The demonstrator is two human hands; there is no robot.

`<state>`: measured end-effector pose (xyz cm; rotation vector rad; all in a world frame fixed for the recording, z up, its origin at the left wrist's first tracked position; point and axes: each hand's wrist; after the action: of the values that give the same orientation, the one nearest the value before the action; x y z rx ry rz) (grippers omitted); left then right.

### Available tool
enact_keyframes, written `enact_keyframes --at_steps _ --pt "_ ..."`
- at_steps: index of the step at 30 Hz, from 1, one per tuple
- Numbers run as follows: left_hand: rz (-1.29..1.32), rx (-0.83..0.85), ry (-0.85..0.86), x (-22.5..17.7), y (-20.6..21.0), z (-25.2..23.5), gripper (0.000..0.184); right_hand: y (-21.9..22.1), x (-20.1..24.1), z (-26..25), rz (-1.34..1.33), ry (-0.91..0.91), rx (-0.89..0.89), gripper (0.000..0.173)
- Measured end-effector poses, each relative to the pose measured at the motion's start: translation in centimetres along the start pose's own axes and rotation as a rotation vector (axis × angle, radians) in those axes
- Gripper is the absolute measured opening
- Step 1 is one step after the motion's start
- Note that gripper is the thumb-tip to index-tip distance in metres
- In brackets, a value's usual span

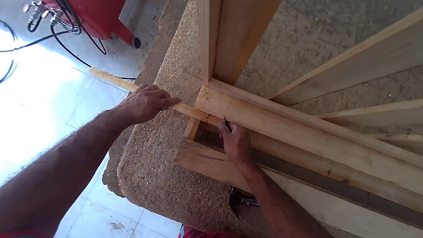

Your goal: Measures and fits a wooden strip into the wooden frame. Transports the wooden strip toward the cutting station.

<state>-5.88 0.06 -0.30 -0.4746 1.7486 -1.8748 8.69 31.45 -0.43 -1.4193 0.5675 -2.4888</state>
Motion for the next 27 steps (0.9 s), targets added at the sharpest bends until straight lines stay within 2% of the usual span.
enact_keyframes --at_steps 3,8,14,20,27 --pt "0.026 0.005 -0.039 1.2 -0.5 1.5 0.042 0.4 0.9 0.2 -0.056 -0.025 0.092 0.032" --pt "0.05 0.049 -0.082 3.2 -0.8 2.2 0.043 2.8 3.3 -0.5 -0.134 0.094 0.047 0.04" --pt "0.096 0.044 -0.078 4.6 0.2 2.1 0.041 3.4 2.9 -0.7 -0.185 0.038 0.045 0.039" --pt "0.095 0.036 -0.082 4.9 -0.3 2.1 0.038 3.7 2.7 -1.2 -0.118 0.008 0.094 0.042" --pt "0.038 -0.006 -0.173 2.4 -1.6 2.3 0.039 2.9 2.3 -1.8 -0.259 0.038 0.212 0.042"
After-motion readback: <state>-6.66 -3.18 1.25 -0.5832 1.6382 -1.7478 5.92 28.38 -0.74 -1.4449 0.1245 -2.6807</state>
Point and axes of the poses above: each hand's wrist, its own z-axis away from the middle knuckle, its own y-axis out of the palm, x = y × z, and after that the axes turned 10 degrees about -z, right-handed
